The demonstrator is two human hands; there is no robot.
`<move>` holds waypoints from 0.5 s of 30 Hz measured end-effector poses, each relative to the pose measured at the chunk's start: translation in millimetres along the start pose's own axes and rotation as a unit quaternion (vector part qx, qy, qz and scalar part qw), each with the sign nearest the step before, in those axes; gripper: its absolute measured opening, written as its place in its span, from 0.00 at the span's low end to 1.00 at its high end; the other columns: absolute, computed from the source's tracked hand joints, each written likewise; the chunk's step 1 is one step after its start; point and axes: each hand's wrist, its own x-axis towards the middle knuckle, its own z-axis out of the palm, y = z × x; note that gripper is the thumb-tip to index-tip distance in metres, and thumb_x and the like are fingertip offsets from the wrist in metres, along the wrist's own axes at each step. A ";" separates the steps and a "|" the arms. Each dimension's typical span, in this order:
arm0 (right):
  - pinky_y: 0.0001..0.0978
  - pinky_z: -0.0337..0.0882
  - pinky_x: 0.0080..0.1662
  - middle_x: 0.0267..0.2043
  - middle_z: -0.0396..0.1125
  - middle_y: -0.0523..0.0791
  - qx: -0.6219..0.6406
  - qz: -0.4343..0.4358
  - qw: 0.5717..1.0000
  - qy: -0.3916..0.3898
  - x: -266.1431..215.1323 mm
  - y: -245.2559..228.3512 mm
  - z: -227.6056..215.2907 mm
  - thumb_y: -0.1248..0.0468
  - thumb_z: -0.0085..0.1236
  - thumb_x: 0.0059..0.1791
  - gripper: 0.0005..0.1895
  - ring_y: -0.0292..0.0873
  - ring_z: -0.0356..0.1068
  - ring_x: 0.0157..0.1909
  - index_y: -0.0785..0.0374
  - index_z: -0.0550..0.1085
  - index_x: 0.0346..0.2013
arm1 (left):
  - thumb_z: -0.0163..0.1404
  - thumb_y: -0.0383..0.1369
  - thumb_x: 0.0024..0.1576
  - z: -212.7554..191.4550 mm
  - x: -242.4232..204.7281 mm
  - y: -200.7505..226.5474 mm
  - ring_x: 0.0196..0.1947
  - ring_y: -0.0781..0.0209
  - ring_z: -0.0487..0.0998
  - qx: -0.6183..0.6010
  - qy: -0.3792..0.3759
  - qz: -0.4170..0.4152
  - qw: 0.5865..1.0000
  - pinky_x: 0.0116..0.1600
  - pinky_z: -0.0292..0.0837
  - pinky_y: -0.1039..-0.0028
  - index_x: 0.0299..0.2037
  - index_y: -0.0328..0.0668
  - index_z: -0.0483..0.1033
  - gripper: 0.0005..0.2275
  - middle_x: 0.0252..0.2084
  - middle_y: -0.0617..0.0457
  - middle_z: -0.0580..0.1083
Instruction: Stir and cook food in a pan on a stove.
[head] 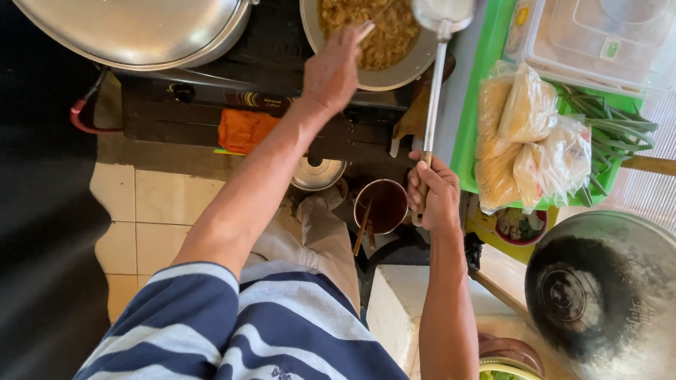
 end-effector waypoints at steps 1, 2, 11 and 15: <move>0.25 0.56 0.19 0.24 0.60 0.41 -0.011 0.007 1.000 0.009 0.1 0.9 0.7 0.64 0.49 0.56 0.13 0.32 0.55 0.18 0.69 0.72 0.52 | 0.40 0.29 0.70 9.4 -0.2 -15.7 0.31 0.53 0.79 0.007 -0.057 -0.072 0.996 0.28 0.78 0.63 0.60 0.43 0.62 0.10 0.48 0.43 0.74; 0.25 0.56 0.19 0.24 0.60 0.41 -0.011 0.005 1.000 0.012 0.7 4.6 -2.4 0.64 0.49 0.56 0.13 0.32 0.55 0.18 0.69 0.72 0.52 | 0.40 0.29 0.70 11.2 -5.5 -19.0 0.31 0.53 0.79 0.006 -0.058 -0.069 0.996 0.28 0.78 0.63 0.60 0.43 0.62 0.10 0.48 0.43 0.74; 0.24 0.57 0.19 0.25 0.60 0.42 0.052 0.016 0.998 -0.011 -1.7 18.7 -3.1 0.64 0.48 0.56 0.12 0.32 0.56 0.18 0.70 0.71 0.51 | 0.45 0.31 0.70 -26.7 -3.2 23.4 0.38 0.46 0.82 -0.038 0.027 0.005 0.999 0.37 0.81 0.61 0.64 0.41 0.63 0.14 0.48 0.41 0.76; 0.25 0.58 0.20 0.25 0.60 0.42 0.043 0.010 0.999 -0.006 -1.5 9.2 0.1 0.64 0.49 0.57 0.12 0.32 0.56 0.19 0.70 0.71 0.51 | 0.43 0.31 0.73 -44.7 10.9 43.8 0.44 0.49 0.81 -0.040 0.124 0.093 0.987 0.45 0.83 0.65 0.69 0.38 0.58 0.17 0.52 0.41 0.74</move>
